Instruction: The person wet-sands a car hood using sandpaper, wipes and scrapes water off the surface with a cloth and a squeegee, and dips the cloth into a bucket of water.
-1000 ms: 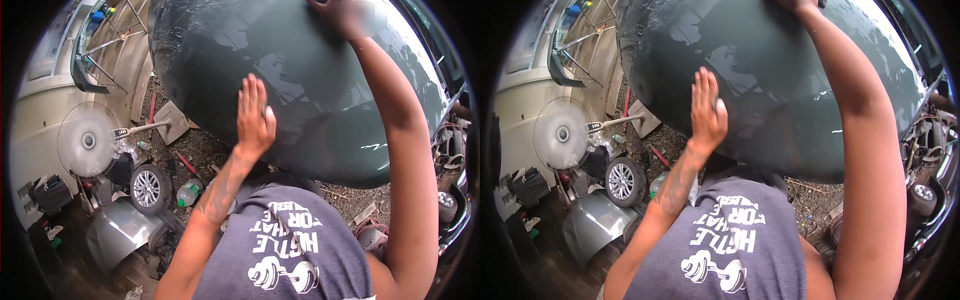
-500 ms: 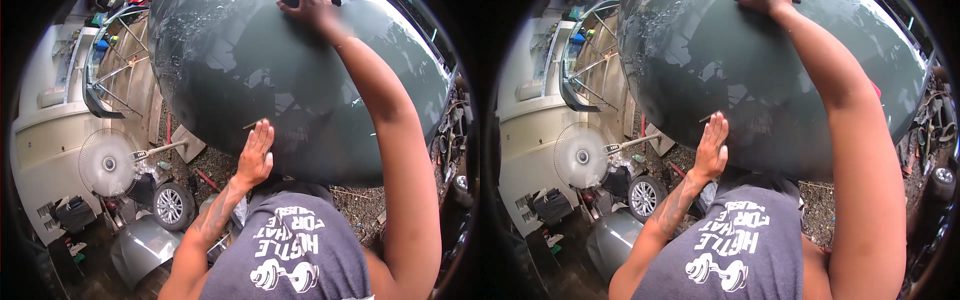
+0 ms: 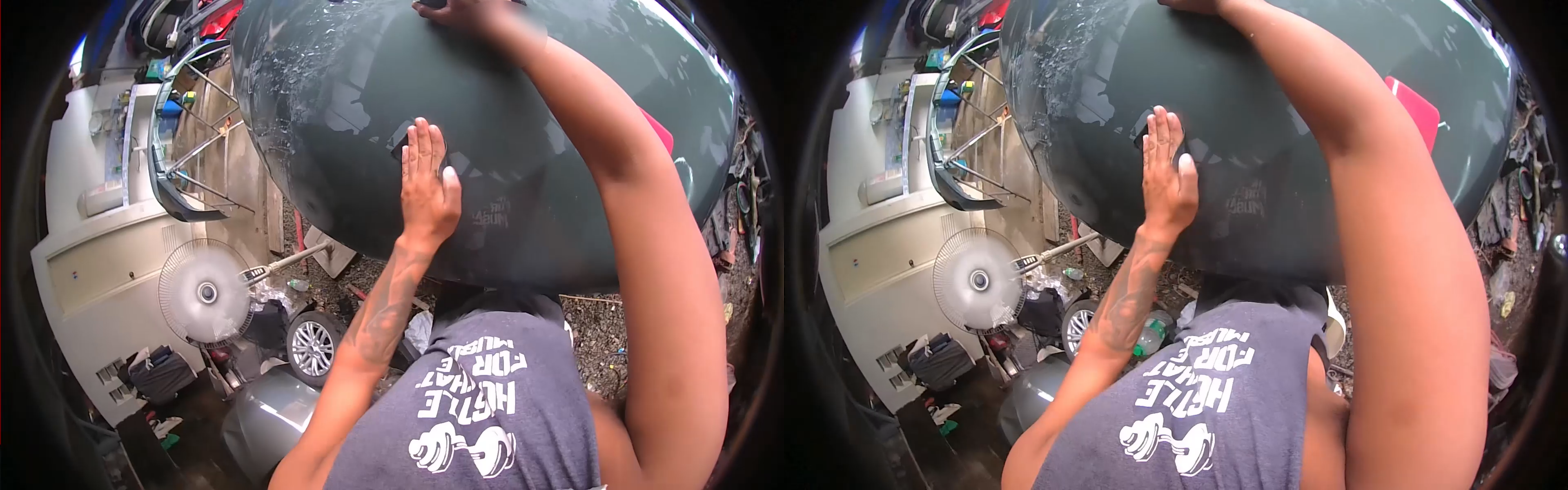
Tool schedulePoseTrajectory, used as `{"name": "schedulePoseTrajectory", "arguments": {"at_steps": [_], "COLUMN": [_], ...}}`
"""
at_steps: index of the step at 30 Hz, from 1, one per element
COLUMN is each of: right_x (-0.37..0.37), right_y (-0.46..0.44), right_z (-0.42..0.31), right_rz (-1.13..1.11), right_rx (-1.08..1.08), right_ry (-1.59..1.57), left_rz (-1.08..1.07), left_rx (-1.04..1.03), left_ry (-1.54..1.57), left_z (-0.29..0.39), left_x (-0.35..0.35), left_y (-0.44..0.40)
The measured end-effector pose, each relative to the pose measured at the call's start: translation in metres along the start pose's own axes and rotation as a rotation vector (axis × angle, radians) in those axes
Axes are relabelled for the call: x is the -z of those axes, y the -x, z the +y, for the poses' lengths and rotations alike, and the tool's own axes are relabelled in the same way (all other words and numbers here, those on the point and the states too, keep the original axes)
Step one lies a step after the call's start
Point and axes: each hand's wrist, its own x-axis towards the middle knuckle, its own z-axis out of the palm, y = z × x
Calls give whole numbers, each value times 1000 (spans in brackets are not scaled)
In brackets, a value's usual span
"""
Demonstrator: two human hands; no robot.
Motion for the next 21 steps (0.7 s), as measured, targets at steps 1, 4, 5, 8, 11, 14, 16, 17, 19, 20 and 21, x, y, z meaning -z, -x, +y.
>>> {"name": "schedulePoseTrajectory", "arguments": {"at_steps": [1, 4, 5, 8, 11, 14, 16, 17, 19, 20, 21], "right_x": [5, -13, -9, -24, 29, 37, 31, 31, 44, 55, 61], "right_y": [0, -3, -4, 15, 84, 98, 89, 91, 98, 101, 105], "right_z": [-2, 10, 8, 16, -34, -69, -71, -64, -40, -23, 1], "right_rz": [-31, 71, -4, -208, -75, -274, -258, -239, -199, -149, -100], "right_rx": [-1, 75, 47, 9, 269, 182, 191, 232, 241, 205, 189], "right_ry": [63, 16, 4, -93, -48, -103, -91, -96, -36, -23, 35], "left_rz": [13, -50, -67, 28, 144, 15, 61, 123, 253, 252, 227], "left_rx": [4, -8, -27, -35, 25, 32, -62, -36, 52, 36, -1], "left_ry": [-4, 54, 39, -63, -131, 7, -28, -95, -106, -79, -31], "left_z": [8, 28, 26, 5, 2, 45, 23, 5, -15, -8, 4], "left_x": [-4, -20, -15, 0, -3, -28, -21, -17, -9, -14, -21], "left_y": [8, 70, 67, 23, 10, 65, 39, 14, -30, -23, -2]}}
